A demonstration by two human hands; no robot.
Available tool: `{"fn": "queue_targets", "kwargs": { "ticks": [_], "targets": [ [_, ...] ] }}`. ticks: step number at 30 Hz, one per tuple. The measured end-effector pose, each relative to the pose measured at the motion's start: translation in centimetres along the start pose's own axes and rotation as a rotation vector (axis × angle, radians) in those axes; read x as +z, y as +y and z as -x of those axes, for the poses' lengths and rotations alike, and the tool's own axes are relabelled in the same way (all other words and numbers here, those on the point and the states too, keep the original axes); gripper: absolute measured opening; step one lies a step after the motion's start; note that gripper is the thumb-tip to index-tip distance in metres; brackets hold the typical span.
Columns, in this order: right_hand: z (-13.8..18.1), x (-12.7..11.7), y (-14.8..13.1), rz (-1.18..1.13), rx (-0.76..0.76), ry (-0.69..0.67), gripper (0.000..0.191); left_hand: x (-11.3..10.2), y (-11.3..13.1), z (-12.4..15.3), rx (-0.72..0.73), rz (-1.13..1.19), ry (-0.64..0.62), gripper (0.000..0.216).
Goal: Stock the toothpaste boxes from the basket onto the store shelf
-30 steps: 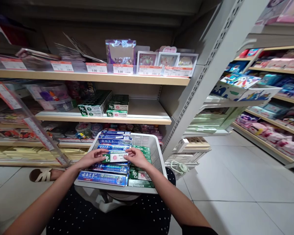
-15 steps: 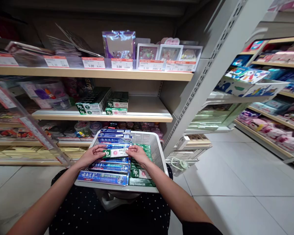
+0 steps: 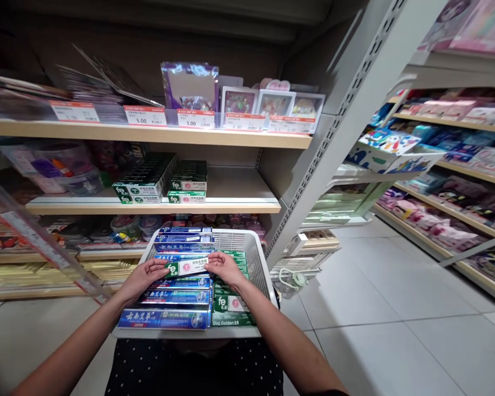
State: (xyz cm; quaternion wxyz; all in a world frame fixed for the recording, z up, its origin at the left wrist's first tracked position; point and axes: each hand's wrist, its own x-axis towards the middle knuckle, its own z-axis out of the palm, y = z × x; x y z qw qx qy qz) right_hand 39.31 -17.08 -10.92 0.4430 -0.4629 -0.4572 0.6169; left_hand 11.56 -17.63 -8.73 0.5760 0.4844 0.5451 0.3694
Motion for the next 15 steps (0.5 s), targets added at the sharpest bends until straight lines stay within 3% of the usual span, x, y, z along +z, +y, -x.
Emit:
{"fn": "queue_targets", "kwargs": {
  "ticks": [15],
  "targets": [
    [0.0, 0.7, 0.1, 0.005, -0.047, 0.031, 0.049, -0.2, -1.6, -1.4, 0.041, 0.088, 0.003, 0.046]
  ]
}}
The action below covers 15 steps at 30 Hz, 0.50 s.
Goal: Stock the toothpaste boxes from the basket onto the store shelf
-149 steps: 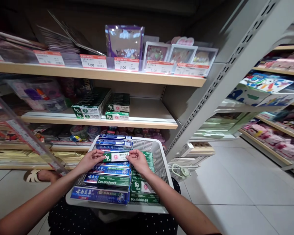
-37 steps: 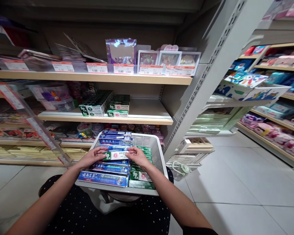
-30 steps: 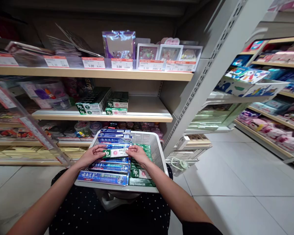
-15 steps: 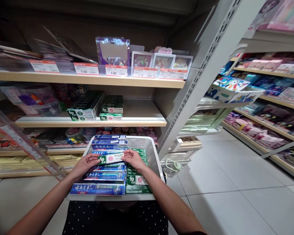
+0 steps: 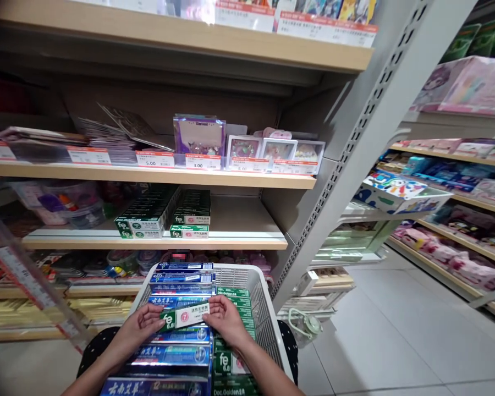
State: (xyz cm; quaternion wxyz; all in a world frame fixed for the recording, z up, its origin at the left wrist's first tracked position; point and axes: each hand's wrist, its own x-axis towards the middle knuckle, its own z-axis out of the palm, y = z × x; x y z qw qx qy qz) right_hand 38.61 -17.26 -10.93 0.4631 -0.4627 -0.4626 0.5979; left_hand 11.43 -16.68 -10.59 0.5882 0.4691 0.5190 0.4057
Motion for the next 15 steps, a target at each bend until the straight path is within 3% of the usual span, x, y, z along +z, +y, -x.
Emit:
{"fn": "queue_targets", "kwargs": {
  "ticks": [10, 15],
  "targets": [
    [-0.2, 0.4, 0.3, 0.019, -0.045, 0.031, 0.05, 0.4, 0.9, 0.5, 0.009, -0.019, 0.018, 0.049],
    [-0.3, 0.0, -0.1, 0.04, -0.042, -0.017, 0.046, 0.4, 1.2, 0.9, 0.029, -0.04, 0.021, 0.047]
  ]
}}
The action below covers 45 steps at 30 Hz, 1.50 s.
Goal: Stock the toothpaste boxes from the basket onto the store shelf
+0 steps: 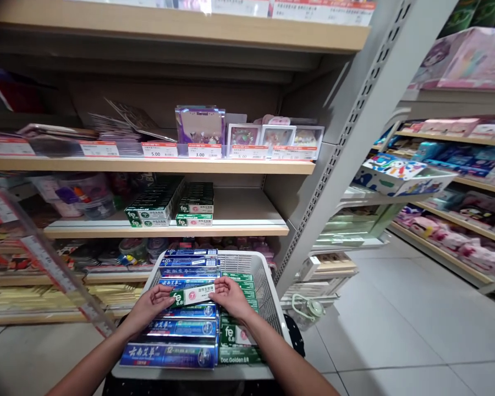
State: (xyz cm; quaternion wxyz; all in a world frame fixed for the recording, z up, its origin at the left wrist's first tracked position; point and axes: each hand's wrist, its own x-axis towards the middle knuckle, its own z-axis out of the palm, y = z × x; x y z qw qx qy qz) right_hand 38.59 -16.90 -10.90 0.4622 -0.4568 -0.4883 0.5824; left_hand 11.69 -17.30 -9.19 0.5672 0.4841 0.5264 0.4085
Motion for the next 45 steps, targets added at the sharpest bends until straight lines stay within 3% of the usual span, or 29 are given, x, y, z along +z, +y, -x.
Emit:
{"fn": "queue_targets", "kwargs": {
  "ticks": [11, 20, 23, 26, 30, 33, 37, 45],
  "targets": [
    [-1.2, -0.6, -0.5, 0.033, 0.035, -0.119, 0.046, -0.8, -1.8, 0.3, 0.034, 0.024, 0.013, 0.043],
    [-1.3, -0.1, -0.2, 0.063, 0.001, -0.139, 0.042, -0.8, -0.8, 0.6, 0.0, -0.009, 0.076, 0.047],
    [-1.3, 0.0, -1.5, 0.074, -0.021, -0.108, 0.041, -1.1, 1.0, -0.3, 0.032, -0.028, 0.052, 0.049],
    [-3.2, 0.3, -5.3, 0.121, -0.113, -0.018, 0.041, -1.0, 5.2, -2.4, 0.188, -0.091, 0.07, 0.049],
    [-8.1, 0.8, -11.4, 0.264, -0.352, 0.171, 0.037, 0.2, 11.8, -7.0, 0.476, -0.162, 0.22, 0.046],
    [-11.6, 1.1, -14.0, 0.361, -0.498, 0.301, 0.035, 1.2, 14.5, -10.3, 0.613, -0.239, 0.353, 0.039],
    [-14.2, 1.4, -14.3, 0.476, -0.577, 0.402, 0.027, 1.8, 14.9, -13.0, 0.677, -0.42, 0.468, 0.034],
    [-16.1, 1.9, -13.6, 0.556, -0.586, 0.521, 0.026, 2.6, 14.2, -15.1, 0.722, -0.63, 0.523, 0.045]
  ]
}}
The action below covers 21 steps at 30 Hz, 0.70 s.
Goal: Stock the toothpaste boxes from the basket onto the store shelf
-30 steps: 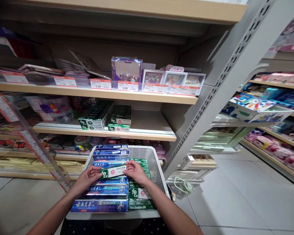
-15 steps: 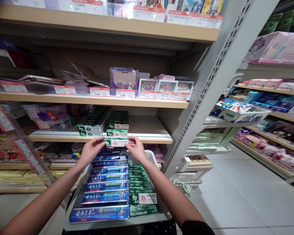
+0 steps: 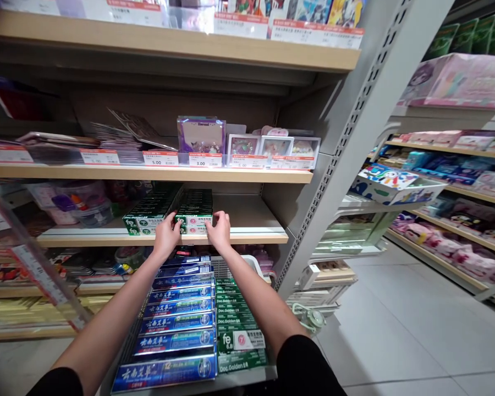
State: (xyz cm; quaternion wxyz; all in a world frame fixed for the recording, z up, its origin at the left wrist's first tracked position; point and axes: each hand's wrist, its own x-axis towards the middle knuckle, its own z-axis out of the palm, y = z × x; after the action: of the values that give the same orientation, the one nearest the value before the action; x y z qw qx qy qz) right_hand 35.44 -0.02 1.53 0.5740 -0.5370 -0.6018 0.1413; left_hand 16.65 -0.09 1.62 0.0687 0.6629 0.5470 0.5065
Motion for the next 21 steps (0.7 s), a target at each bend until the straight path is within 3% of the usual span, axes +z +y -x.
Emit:
{"fn": "queue_targets", "kwargs": {
  "ticks": [6, 11, 16, 21],
  "targets": [
    [-0.4, 1.2, 0.6, -0.152, 0.031, -0.001, 0.027, 0.9, -0.2, -1.0, 0.035, -0.085, 0.003, 0.04],
    [0.8, 0.1, 0.0, -0.191, -0.008, 0.01, 0.036, -0.5, 0.6, 0.0, 0.074, -0.119, -0.02, 0.05],
    [6.4, -3.5, 0.0, -0.122, -0.07, -0.03, 0.028, -4.0, 1.0, 5.4, 0.172, -0.074, -0.095, 0.049],
    [13.5, -5.8, 4.8, 0.045, 0.035, -0.161, 0.016, -5.5, -2.6, 13.0, 0.221, -0.03, -0.276, 0.036]
  ]
}}
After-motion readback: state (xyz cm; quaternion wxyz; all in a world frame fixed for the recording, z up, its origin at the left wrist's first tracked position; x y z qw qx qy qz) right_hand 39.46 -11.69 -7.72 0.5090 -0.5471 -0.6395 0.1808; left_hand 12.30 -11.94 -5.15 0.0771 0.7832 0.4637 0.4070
